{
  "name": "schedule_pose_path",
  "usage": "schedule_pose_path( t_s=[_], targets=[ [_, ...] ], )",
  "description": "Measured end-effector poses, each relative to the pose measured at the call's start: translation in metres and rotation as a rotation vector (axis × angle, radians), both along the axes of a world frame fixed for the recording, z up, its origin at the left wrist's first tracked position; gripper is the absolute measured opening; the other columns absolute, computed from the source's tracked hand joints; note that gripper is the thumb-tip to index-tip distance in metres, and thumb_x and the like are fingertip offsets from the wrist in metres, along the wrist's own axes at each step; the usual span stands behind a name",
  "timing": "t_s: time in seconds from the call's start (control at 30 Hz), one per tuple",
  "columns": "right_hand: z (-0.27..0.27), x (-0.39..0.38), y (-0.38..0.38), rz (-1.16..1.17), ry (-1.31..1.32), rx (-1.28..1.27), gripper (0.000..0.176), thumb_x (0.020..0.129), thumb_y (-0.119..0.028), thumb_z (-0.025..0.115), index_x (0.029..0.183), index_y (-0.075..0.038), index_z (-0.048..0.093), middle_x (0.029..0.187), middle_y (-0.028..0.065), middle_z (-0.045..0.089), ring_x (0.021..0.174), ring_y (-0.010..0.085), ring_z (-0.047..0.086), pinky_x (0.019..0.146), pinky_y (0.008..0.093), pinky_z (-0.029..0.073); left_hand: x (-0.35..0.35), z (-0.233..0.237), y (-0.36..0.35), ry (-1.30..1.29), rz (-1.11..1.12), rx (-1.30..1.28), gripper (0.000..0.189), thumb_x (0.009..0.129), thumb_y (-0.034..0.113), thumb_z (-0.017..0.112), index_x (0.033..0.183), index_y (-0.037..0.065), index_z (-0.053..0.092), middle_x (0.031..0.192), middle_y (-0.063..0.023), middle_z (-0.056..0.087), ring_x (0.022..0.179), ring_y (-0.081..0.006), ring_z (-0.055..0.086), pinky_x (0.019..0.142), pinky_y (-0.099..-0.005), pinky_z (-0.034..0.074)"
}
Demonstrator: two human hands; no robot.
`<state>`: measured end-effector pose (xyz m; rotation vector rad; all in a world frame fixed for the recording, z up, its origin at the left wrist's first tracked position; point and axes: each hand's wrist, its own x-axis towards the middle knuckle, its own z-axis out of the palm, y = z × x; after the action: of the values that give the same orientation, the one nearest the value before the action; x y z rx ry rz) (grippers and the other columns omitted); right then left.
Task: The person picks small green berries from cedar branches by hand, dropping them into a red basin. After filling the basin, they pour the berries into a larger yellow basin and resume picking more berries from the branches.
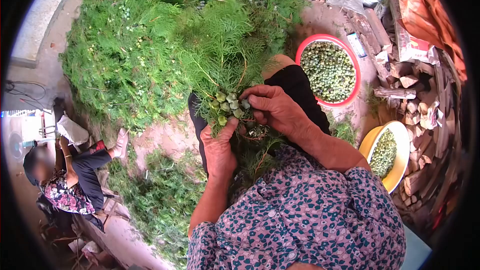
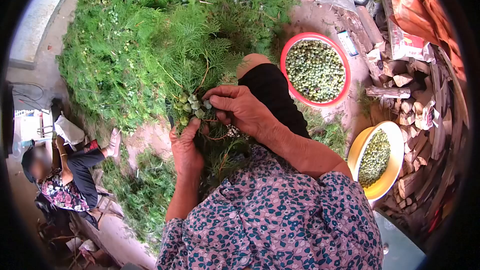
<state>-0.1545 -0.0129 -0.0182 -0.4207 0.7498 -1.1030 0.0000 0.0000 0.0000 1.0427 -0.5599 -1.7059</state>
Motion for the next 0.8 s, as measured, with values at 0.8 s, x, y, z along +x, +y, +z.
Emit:
schedule_pose_path(
  t_s=[0.8],
  targets=[
    [0.006,0.01,0.0,-0.02,0.381,-0.107,0.014,0.086,-0.019,0.054,0.095,-0.007,0.056,0.076,-0.0054,0.052,0.056,0.0025,0.042,0.05,0.0158,0.036,-0.004,-0.014,-0.006,-0.005,-0.036,0.061,0.018,0.074,0.0,0.062,0.092,0.002,0.062,0.089,-0.0021,0.062,0.076,-0.0108,0.057,0.072,-0.0244,0.045]
  ],
)
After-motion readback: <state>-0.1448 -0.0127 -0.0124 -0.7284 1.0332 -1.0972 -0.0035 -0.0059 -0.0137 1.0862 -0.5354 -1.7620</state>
